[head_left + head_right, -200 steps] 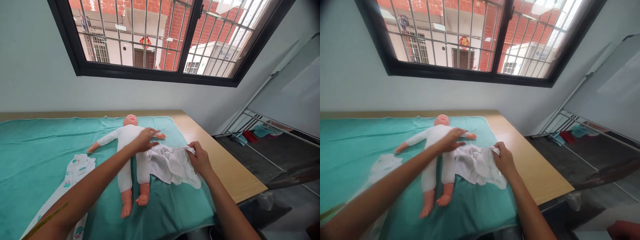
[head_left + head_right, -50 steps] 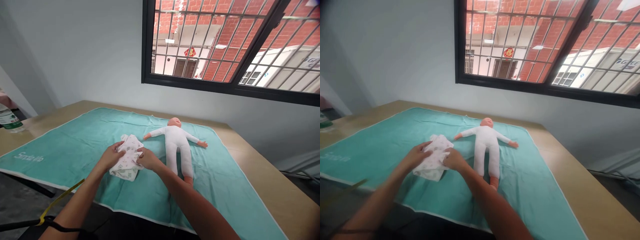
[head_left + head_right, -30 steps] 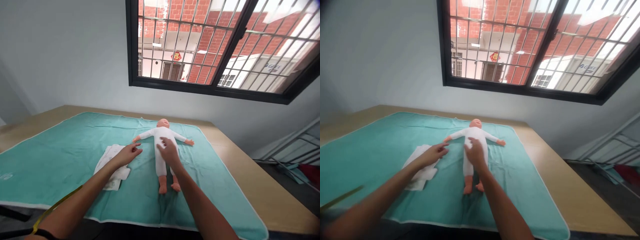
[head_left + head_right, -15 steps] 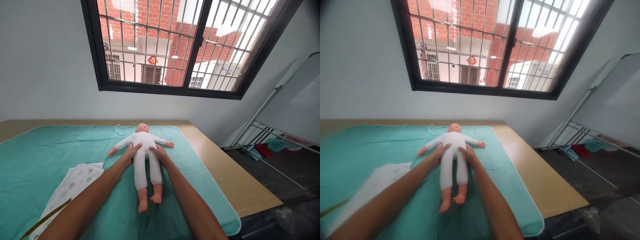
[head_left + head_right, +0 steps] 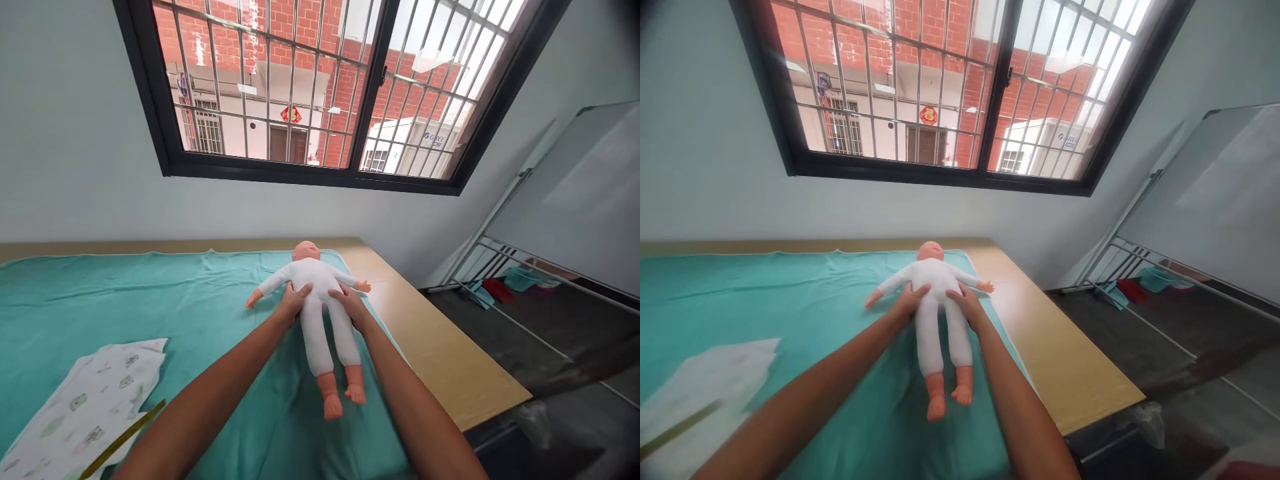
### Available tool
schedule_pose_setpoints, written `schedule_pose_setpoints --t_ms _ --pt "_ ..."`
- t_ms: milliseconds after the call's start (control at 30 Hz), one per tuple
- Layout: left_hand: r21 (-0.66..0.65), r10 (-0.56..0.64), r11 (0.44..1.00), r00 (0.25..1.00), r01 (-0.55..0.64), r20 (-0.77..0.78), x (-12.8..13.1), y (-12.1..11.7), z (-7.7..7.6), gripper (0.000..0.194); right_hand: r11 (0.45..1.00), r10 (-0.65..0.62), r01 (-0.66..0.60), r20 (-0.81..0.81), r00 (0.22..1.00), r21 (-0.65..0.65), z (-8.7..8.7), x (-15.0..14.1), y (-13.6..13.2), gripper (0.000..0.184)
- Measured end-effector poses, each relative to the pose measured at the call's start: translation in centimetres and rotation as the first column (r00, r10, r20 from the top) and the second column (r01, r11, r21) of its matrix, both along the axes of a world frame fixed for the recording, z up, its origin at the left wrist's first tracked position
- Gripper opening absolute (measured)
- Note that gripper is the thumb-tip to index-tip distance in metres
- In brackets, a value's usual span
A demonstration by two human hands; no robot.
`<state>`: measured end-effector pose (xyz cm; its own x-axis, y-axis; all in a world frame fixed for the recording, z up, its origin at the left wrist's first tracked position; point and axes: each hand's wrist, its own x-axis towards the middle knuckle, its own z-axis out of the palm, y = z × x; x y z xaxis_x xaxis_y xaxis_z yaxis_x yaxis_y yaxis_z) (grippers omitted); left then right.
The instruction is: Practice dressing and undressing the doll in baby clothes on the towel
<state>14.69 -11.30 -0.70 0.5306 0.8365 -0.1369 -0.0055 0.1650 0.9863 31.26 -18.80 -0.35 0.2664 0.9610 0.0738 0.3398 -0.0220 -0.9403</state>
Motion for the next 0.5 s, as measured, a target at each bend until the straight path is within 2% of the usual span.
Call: schedule_pose_setpoints --t_ms 100,267,367,500 --pt "0.047 -0.022 0.999 1.000 0.023 -0.020 0.7 -0.2 -1.5 0.088 0.994 0.082 -0.069 -0.165 0.983 0.083 -2.4 1.7 0.1 0.068" --pt "0.137 0.017 0.990 0.998 -0.009 -0.058 1.2 0.6 -4.3 0.092 0.978 -0.049 0.067 -0.095 0.994 0.199 -6.3 4.1 0.8 0.059" --pt "0.146 0.087 0.986 0.995 -0.080 -0.043 2.2 1.2 -5.5 0.098 0.976 -0.049 0.054 -0.024 0.998 0.212 -7.0 5.4 1.0 0.054" --pt "0.158 0.140 0.978 0.990 -0.137 -0.006 4.2 1.3 -5.7 0.096 0.978 -0.044 0.039 0.020 0.999 0.203 -6.7 7.6 0.9 0.052"
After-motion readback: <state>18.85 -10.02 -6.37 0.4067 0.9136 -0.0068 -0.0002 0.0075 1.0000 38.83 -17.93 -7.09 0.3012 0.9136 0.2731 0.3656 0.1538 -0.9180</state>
